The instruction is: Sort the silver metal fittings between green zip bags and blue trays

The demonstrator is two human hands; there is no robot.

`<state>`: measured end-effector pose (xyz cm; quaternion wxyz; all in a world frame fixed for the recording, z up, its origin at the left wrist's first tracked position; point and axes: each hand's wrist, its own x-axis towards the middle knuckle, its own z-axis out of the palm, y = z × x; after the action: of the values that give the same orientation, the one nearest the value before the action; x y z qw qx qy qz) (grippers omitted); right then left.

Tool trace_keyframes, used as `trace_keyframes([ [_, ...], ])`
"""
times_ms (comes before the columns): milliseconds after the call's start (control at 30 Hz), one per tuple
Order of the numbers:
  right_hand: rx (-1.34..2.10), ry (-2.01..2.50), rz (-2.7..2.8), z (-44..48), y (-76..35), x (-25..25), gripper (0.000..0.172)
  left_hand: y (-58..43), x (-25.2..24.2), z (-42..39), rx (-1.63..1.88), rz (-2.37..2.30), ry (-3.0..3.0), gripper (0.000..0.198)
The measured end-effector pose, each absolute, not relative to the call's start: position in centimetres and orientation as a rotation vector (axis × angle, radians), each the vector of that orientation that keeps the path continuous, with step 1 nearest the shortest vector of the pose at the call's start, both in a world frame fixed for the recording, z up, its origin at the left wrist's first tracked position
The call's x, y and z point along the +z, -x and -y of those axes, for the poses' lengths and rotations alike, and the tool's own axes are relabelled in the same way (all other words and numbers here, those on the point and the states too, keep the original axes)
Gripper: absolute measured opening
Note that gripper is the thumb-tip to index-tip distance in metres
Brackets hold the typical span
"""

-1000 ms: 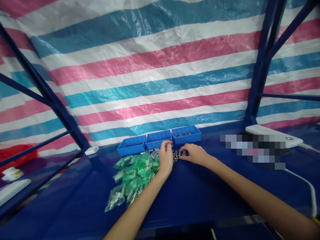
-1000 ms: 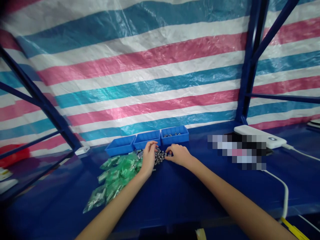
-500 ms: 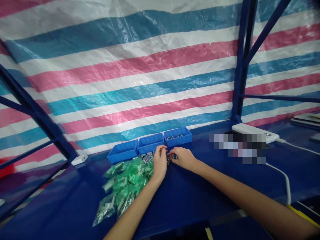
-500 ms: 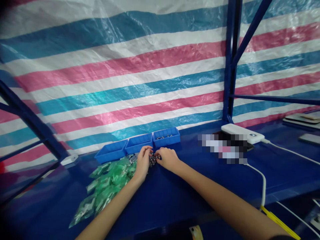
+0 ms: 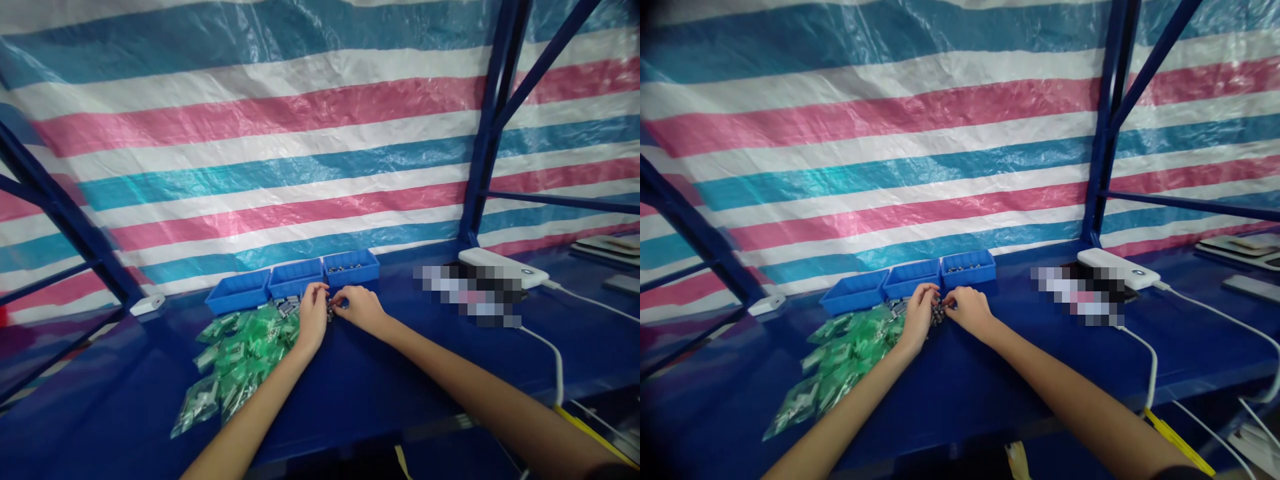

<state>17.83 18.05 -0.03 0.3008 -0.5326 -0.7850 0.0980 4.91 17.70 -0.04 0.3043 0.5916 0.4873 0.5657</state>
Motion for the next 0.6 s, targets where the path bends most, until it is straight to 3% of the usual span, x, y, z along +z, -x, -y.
trace_keyframes([
  [367, 0.375, 1.216, 1.667, -18.82, -17.78, 0.23, 0.016, -5.02, 0.25, -17.44, 1.434, -1.306, -1.554, 0.014],
  [600, 0.723, 0.918, 1.417, -18.48, -17.03, 0.84, 0.022, -5.03, 0.24, -17.47, 1.426, -1.321, -1.857, 0.033],
])
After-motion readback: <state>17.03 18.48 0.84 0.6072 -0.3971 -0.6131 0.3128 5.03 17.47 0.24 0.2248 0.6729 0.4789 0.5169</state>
